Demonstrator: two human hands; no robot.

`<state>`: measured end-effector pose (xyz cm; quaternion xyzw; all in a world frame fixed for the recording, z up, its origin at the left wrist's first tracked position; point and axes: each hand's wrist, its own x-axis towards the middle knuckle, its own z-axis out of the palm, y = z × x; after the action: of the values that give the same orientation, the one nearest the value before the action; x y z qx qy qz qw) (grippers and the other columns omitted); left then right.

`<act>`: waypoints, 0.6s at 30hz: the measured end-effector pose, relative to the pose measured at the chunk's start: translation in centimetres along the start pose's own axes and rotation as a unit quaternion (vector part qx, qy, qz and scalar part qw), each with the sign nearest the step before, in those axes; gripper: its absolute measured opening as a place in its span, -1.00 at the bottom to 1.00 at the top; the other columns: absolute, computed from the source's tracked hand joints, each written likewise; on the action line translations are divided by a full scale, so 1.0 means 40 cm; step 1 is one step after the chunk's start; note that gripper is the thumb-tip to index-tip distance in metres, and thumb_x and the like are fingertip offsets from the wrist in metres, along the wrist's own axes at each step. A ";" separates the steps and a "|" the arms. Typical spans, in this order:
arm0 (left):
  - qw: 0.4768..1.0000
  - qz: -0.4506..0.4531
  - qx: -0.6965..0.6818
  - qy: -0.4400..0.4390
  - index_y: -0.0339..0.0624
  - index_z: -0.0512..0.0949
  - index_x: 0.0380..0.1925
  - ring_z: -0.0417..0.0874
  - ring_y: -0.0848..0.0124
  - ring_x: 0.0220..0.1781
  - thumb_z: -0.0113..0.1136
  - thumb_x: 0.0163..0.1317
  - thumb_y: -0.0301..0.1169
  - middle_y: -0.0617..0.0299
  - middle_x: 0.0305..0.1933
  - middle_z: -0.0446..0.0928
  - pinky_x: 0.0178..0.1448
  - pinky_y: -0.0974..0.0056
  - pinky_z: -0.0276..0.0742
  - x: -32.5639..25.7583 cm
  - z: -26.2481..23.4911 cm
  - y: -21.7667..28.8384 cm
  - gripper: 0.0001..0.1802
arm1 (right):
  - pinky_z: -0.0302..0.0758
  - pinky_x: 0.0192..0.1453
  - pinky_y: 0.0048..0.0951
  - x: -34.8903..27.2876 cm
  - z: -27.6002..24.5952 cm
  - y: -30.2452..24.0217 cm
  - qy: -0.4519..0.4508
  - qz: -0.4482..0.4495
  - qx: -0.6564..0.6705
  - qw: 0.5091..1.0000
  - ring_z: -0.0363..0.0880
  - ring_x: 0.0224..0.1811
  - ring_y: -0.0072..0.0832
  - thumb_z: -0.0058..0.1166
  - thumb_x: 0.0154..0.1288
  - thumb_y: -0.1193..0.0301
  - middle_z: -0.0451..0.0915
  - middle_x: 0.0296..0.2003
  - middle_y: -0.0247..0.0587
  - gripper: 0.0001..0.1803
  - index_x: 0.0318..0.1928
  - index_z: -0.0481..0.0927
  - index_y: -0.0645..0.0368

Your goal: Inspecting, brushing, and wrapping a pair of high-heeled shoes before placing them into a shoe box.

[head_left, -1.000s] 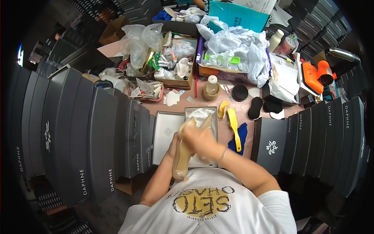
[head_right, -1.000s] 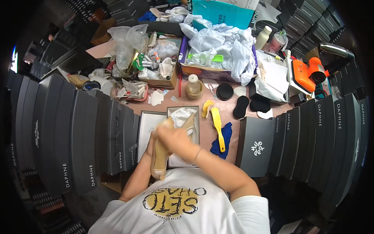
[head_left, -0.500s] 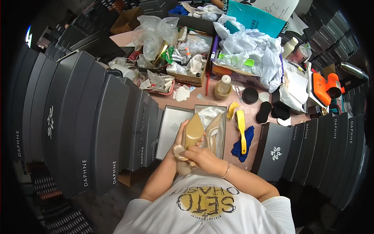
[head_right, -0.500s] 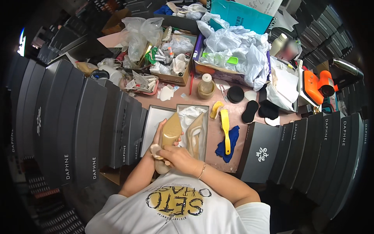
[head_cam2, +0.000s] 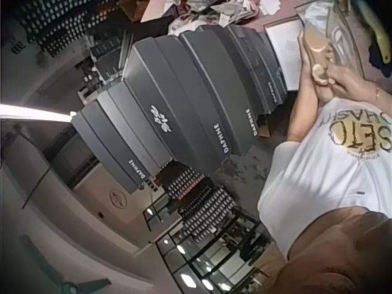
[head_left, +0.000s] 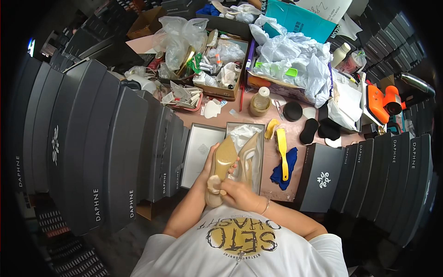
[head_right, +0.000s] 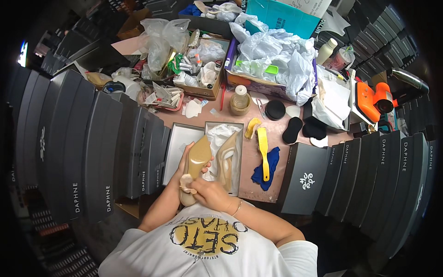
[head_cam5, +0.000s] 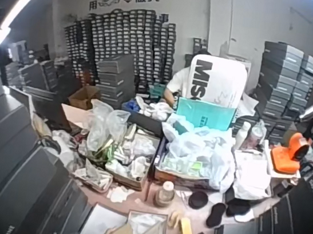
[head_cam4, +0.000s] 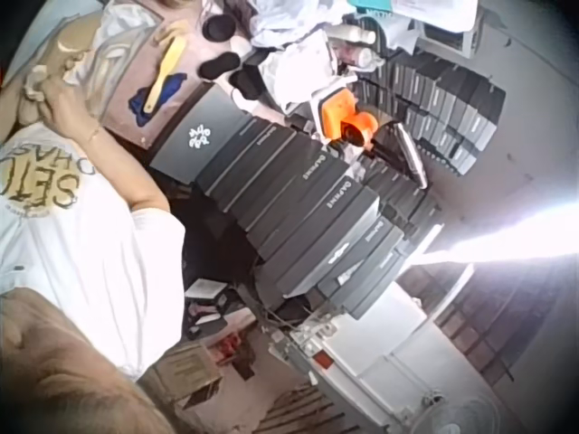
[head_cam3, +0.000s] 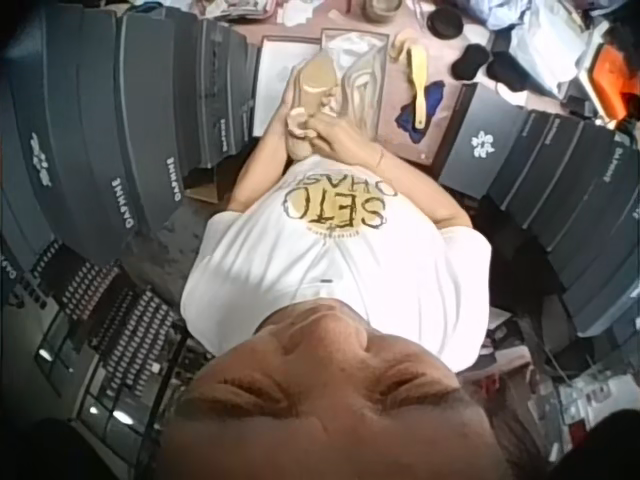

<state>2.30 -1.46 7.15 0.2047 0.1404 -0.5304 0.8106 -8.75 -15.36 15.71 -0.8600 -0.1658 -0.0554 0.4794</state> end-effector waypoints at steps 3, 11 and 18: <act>0.999 0.008 0.024 0.028 -0.11 0.31 0.21 0.63 0.22 -0.26 -0.27 0.33 0.16 -0.06 -0.05 0.52 -0.22 0.13 0.63 0.006 -0.021 -0.006 -0.32 | 0.51 -0.29 -0.22 0.013 -0.010 0.040 0.010 0.035 -0.030 0.999 0.57 -0.35 -0.13 0.15 0.07 0.48 0.52 -0.32 -0.12 -0.67 -0.10 0.45 0.10; 0.997 -0.001 0.063 0.055 -0.16 0.42 0.14 0.64 0.24 -0.34 -0.30 0.33 0.16 0.00 -0.19 0.58 -0.27 0.16 0.62 0.002 0.062 -0.013 -0.31 | 0.48 -0.38 -0.17 0.047 -0.028 0.062 0.037 0.131 -0.086 0.987 0.58 -0.43 -0.11 0.07 0.17 0.42 0.53 -0.44 -0.11 -0.85 -0.29 0.38 0.08; 0.992 -0.046 0.111 -0.029 -0.15 0.38 0.12 0.62 0.33 -0.25 -0.33 0.35 0.11 0.09 -0.14 0.55 -0.20 0.28 0.56 -0.034 0.080 -0.031 -0.37 | 0.49 -0.46 -0.14 0.049 -0.050 0.077 0.059 0.090 -0.163 0.981 0.58 -0.54 -0.17 0.11 0.16 0.37 0.53 -0.57 -0.16 -0.82 -0.29 0.37 0.04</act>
<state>0.65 -2.33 10.35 0.2719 0.0665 -0.5848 0.7613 -5.74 -18.07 14.80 -0.9331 -0.0484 -0.0889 0.3451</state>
